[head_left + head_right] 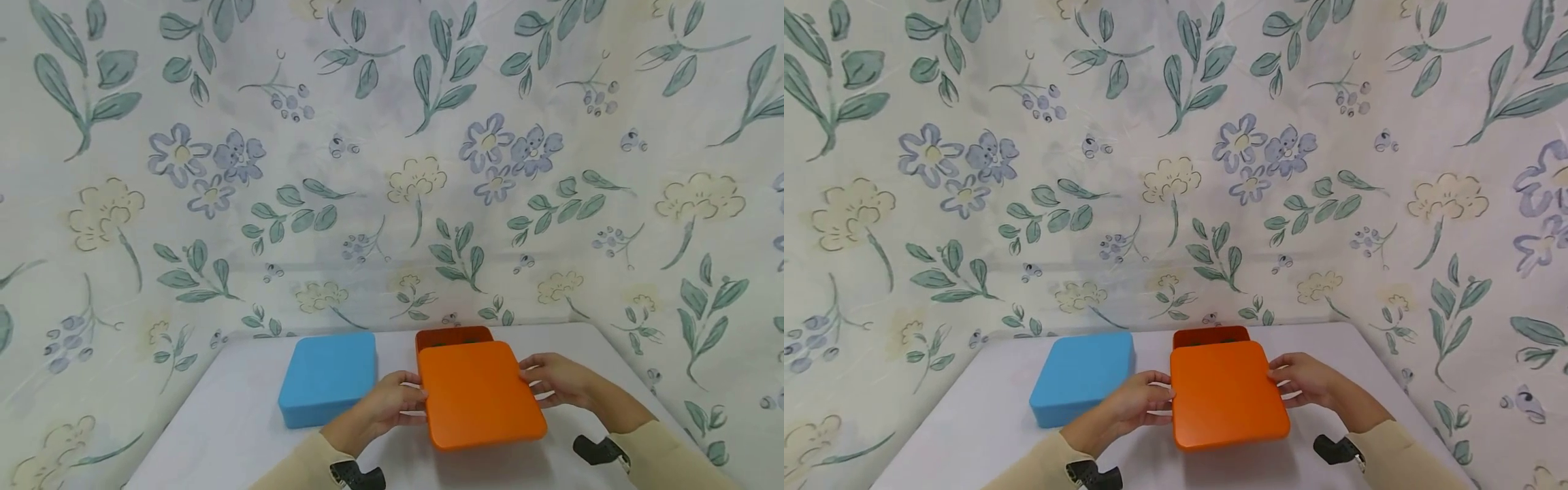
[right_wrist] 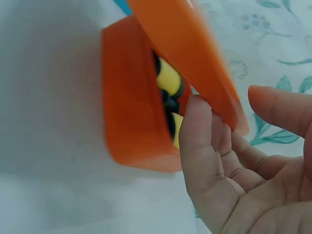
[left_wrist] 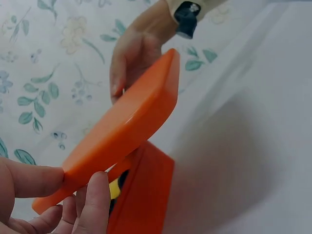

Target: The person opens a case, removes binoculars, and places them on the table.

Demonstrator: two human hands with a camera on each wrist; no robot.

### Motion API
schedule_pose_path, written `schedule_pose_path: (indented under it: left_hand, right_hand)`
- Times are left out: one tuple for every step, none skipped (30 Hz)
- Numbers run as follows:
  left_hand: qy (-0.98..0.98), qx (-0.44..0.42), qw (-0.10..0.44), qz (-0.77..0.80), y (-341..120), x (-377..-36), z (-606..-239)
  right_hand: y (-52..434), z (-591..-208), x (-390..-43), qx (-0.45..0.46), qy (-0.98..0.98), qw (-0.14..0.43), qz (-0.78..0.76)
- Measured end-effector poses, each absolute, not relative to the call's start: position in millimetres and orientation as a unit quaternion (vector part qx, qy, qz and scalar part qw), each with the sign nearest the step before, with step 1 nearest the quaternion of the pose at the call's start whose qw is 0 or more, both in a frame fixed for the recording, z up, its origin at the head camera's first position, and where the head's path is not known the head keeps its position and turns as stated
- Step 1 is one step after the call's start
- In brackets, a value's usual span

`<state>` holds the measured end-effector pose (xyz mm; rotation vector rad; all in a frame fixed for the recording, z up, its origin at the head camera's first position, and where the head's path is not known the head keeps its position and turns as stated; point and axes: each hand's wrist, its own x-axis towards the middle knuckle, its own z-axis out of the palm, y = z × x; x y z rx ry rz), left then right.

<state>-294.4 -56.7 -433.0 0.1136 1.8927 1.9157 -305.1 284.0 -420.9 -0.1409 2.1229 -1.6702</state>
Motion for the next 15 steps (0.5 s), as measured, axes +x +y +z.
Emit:
schedule_pose_path:
  left_hand:
    - [0.683, 0.039, 0.225, 0.694, -56, -292, -434]
    - [0.681, 0.036, 0.229, 0.695, -55, -291, -436]
    - [0.681, 0.032, 0.231, 0.695, -55, -289, -438]
    - [0.681, 0.028, 0.233, 0.694, -54, -287, -439]
    - [0.682, 0.024, 0.235, 0.692, -54, -285, -441]
    - [0.683, 0.022, 0.235, 0.691, -54, -283, -442]
    - [0.684, 0.02, 0.236, 0.69, -53, -281, -443]
    - [0.684, 0.017, 0.237, 0.689, -53, -280, -445]
    - [0.686, 0.015, 0.238, 0.688, -53, -278, -446]
    - [0.686, 0.013, 0.238, 0.687, -52, -276, -448]
    - [0.687, 0.012, 0.239, 0.687, -52, -273, -449]
    - [0.686, 0.012, 0.239, 0.687, -52, -271, -451]
    - [0.685, 0.01, 0.241, 0.688, -52, -269, -452]
    - [0.684, 0.01, 0.241, 0.689, -52, -268, -454]
    - [0.684, 0.01, 0.241, 0.689, -52, -266, -455]
  right_hand:
    - [285, -422, -302, -0.051, 0.765, 0.22, -0.603]
    - [286, -424, -299, -0.052, 0.764, 0.224, -0.603]
    - [287, -425, -296, -0.052, 0.763, 0.228, -0.602]
    - [287, -426, -294, -0.053, 0.763, 0.231, -0.601]
    - [288, -427, -291, -0.052, 0.764, 0.233, -0.6]
    - [288, -428, -289, -0.052, 0.764, 0.233, -0.6]
    - [288, -429, -286, -0.051, 0.765, 0.233, -0.598]
    - [288, -429, -284, -0.05, 0.766, 0.233, -0.597]
    - [289, -430, -282, -0.049, 0.767, 0.233, -0.595]
    - [289, -431, -280, -0.048, 0.767, 0.234, -0.595]
    - [290, -432, -278, -0.048, 0.767, 0.236, -0.594]
    - [290, -433, -277, -0.047, 0.767, 0.238, -0.594]
    - [290, -434, -275, -0.047, 0.766, 0.241, -0.594]
    - [291, -435, -273, -0.047, 0.764, 0.244, -0.595]
    - [291, -436, -272, -0.047, 0.763, 0.246, -0.595]
